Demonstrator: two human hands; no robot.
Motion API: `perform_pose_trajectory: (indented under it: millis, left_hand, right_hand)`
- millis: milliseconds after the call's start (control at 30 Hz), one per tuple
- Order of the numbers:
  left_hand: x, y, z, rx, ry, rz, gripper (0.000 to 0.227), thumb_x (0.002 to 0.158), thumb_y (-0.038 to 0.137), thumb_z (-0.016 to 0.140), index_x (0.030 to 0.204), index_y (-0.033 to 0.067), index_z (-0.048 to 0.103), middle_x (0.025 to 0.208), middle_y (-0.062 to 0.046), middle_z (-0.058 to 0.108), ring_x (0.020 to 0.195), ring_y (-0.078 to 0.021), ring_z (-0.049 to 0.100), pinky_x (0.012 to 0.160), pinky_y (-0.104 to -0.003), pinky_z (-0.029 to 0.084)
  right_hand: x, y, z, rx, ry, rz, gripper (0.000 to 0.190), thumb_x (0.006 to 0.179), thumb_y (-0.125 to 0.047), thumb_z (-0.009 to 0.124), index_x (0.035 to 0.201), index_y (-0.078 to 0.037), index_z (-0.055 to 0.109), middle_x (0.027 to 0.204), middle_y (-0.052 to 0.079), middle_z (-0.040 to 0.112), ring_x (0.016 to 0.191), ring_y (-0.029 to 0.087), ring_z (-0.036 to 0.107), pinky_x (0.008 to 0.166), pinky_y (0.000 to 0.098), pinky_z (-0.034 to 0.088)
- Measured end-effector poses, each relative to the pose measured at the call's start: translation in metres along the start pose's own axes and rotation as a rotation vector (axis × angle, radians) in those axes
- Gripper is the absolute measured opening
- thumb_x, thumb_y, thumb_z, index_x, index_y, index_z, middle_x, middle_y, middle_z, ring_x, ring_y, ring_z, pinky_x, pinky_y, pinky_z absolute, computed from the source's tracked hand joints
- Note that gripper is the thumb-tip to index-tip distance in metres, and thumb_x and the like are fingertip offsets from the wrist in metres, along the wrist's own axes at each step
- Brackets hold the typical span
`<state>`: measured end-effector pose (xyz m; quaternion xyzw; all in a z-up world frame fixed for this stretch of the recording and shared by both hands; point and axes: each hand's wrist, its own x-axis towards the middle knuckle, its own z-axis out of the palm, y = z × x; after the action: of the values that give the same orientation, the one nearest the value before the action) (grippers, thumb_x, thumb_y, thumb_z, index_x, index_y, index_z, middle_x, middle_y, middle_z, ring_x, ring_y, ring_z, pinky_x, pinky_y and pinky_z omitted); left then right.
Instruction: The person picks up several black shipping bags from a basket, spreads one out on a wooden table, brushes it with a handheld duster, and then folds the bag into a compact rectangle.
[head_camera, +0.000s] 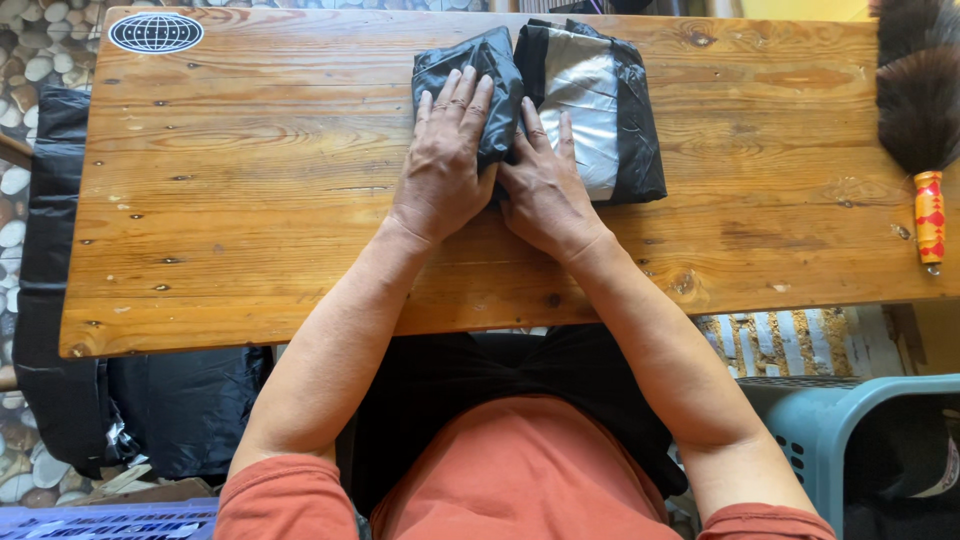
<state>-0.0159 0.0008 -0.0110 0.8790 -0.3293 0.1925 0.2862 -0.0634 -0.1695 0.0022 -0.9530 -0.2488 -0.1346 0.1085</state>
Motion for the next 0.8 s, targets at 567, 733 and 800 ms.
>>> perform_pose_trajectory:
  millis: [567, 733, 800]
  left_hand:
    - [-0.001, 0.006, 0.009, 0.275, -0.152, 0.086, 0.095, 0.081, 0.046, 0.08, 0.155, -0.0008, 0.043, 0.16, -0.03, 0.038, 0.151, -0.0449, 0.031, 0.121, -0.067, 0.021]
    - [0.0, 0.006, 0.008, 0.309, -0.169, 0.102, 0.094, 0.08, 0.047, 0.079, 0.153, 0.0004, 0.045, 0.159, -0.029, 0.039, 0.15, -0.0443, 0.033, 0.121, -0.067, 0.022]
    - [0.0, 0.007, 0.006, 0.318, -0.175, 0.112, 0.093, 0.079, 0.05, 0.077, 0.152, 0.0009, 0.047, 0.158, -0.03, 0.042, 0.149, -0.0434, 0.035, 0.121, -0.066, 0.022]
  right_hand:
    - [0.005, 0.016, -0.046, 0.608, 0.269, 0.336, 0.043, 0.095, 0.002, 0.046, 0.138, 0.002, 0.045, 0.151, 0.022, 0.038, 0.144, 0.036, 0.039, 0.125, 0.0483, 0.034]
    - [0.02, 0.062, -0.038, 0.019, 0.223, 0.175, 0.041, 0.11, -0.019, 0.052, 0.145, 0.001, 0.057, 0.148, 0.018, 0.056, 0.137, 0.036, 0.051, 0.114, 0.055, 0.037]
    - [0.03, 0.059, -0.045, -0.036, -0.142, 0.247, 0.058, 0.11, -0.04, 0.036, 0.162, -0.015, 0.034, 0.168, 0.015, 0.03, 0.155, 0.034, 0.019, 0.124, 0.051, 0.01]
